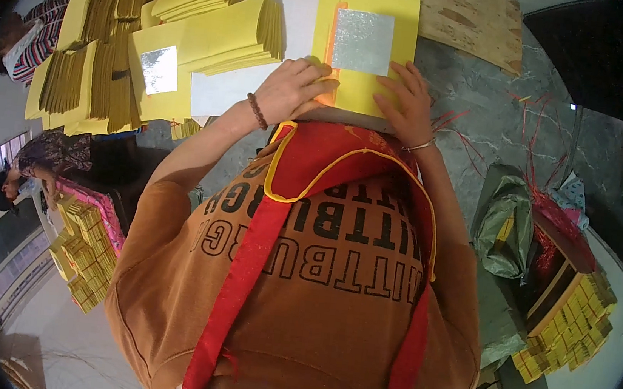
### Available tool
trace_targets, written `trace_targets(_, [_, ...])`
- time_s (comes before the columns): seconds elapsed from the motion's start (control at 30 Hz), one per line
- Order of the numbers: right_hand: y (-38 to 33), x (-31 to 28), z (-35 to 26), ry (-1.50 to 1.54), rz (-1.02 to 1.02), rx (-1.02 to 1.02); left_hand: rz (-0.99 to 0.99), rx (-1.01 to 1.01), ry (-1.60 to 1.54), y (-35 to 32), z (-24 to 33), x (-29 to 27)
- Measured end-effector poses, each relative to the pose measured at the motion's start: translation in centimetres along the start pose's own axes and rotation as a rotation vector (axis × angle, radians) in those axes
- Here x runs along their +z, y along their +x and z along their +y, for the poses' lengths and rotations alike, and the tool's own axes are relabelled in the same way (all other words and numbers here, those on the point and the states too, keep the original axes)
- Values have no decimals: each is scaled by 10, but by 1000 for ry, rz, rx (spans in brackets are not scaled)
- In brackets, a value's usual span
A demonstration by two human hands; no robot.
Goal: Processing and stacking yellow paper sheets with foil squares.
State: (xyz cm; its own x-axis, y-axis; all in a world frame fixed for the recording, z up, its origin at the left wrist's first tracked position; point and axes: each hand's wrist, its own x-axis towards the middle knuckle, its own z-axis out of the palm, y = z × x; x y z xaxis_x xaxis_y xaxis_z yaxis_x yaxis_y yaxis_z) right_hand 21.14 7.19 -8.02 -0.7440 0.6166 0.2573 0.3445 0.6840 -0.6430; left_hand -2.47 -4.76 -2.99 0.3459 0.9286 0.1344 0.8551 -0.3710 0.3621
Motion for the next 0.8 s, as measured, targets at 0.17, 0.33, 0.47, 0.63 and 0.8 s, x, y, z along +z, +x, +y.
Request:
trace_targets(0.17, [-2,-8,13,512,-40,170,49,5,-138,9,-7,-3])
trace_targets(0.33, [-3,-7,0,518,29,185,102,45,28,8,-8,9])
trace_targets(0.47, [0,6,-5,811,142,313,98,23,109,-1,-7,21])
trace_targets(0.63, [5,22,-4,993,217,395,93,1,64,-4,-4,22])
trace_targets(0.8, [5,19,-1,803,192,335,63,-16,81,-6,-3,15])
